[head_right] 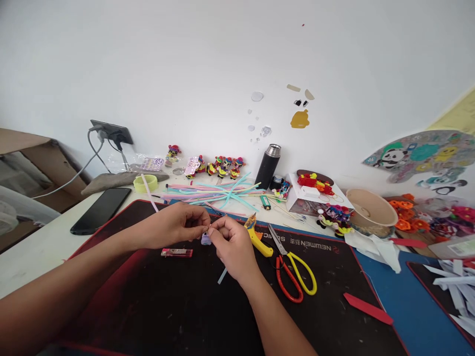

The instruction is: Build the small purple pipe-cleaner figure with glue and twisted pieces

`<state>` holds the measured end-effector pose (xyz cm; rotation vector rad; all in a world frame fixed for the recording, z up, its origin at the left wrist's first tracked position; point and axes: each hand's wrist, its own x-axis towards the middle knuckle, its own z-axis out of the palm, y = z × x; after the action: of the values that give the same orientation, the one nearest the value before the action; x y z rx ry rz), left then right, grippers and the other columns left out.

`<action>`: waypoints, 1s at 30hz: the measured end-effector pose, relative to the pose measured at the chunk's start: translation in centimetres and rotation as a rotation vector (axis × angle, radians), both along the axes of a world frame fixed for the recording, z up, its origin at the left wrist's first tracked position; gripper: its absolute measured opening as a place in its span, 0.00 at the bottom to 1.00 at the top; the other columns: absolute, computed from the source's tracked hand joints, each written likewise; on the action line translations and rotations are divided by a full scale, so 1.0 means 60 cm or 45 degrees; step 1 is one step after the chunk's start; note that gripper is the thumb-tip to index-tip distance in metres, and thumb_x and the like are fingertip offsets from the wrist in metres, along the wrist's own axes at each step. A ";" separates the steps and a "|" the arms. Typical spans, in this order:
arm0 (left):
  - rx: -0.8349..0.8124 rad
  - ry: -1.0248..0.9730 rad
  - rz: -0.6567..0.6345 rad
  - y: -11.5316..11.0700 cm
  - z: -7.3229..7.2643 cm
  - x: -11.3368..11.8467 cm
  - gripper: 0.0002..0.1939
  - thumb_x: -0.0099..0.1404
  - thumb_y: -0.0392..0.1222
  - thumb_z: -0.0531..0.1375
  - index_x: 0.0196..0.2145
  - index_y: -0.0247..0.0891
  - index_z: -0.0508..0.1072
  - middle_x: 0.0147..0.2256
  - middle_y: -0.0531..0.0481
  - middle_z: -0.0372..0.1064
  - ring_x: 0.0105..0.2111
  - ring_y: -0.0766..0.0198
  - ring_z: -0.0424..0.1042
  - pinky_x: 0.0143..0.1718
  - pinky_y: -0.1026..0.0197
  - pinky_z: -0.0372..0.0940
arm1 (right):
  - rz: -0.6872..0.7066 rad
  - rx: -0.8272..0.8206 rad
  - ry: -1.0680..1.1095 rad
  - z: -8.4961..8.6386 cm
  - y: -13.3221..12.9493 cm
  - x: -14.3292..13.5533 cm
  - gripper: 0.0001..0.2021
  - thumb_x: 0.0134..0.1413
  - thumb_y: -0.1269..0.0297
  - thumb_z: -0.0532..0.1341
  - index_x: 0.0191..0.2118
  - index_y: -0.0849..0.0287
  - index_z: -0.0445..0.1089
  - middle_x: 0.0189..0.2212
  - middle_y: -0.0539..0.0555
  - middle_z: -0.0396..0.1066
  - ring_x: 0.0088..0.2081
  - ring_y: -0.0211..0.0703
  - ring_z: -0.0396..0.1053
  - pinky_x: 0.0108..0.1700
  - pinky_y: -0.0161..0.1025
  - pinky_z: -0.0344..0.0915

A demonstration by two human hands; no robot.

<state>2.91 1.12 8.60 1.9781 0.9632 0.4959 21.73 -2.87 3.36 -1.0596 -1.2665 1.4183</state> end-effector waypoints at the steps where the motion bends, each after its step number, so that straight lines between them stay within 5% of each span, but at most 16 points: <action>1: -0.038 -0.040 0.025 0.000 -0.004 0.003 0.09 0.66 0.46 0.60 0.33 0.39 0.75 0.25 0.54 0.71 0.25 0.65 0.67 0.27 0.66 0.59 | -0.023 0.002 0.007 0.000 0.000 0.000 0.14 0.55 0.53 0.67 0.31 0.56 0.66 0.14 0.37 0.51 0.12 0.28 0.46 0.15 0.29 0.44; 6: -0.378 -0.333 0.086 0.008 -0.019 0.016 0.15 0.65 0.53 0.64 0.35 0.37 0.75 0.27 0.51 0.73 0.25 0.64 0.71 0.24 0.65 0.64 | -0.141 0.038 0.042 0.001 0.000 0.000 0.14 0.55 0.53 0.66 0.31 0.55 0.65 0.13 0.38 0.56 0.12 0.29 0.47 0.14 0.29 0.44; 11: -0.470 -0.405 0.109 0.011 -0.016 0.018 0.18 0.62 0.55 0.68 0.34 0.35 0.76 0.27 0.51 0.74 0.24 0.66 0.70 0.23 0.66 0.64 | -0.198 0.077 0.049 0.002 -0.002 -0.002 0.14 0.56 0.52 0.66 0.32 0.55 0.65 0.13 0.37 0.56 0.12 0.29 0.48 0.15 0.29 0.44; 22: -0.341 -0.332 0.130 0.002 -0.012 0.019 0.12 0.65 0.49 0.64 0.35 0.36 0.74 0.27 0.53 0.72 0.25 0.66 0.70 0.23 0.66 0.64 | -0.204 0.116 0.035 0.003 -0.003 -0.005 0.13 0.56 0.54 0.67 0.31 0.56 0.66 0.14 0.39 0.57 0.13 0.29 0.48 0.15 0.29 0.43; 30: 0.039 -0.225 0.188 -0.005 -0.022 0.018 0.08 0.66 0.43 0.62 0.35 0.37 0.77 0.28 0.54 0.73 0.27 0.66 0.68 0.29 0.65 0.62 | -0.193 0.104 0.080 -0.006 -0.002 -0.008 0.13 0.58 0.54 0.66 0.32 0.56 0.65 0.13 0.37 0.54 0.12 0.28 0.46 0.15 0.28 0.43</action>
<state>4.02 0.84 7.31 1.8629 0.9983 0.7584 21.28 -2.99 2.99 -1.0257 -1.1644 1.2653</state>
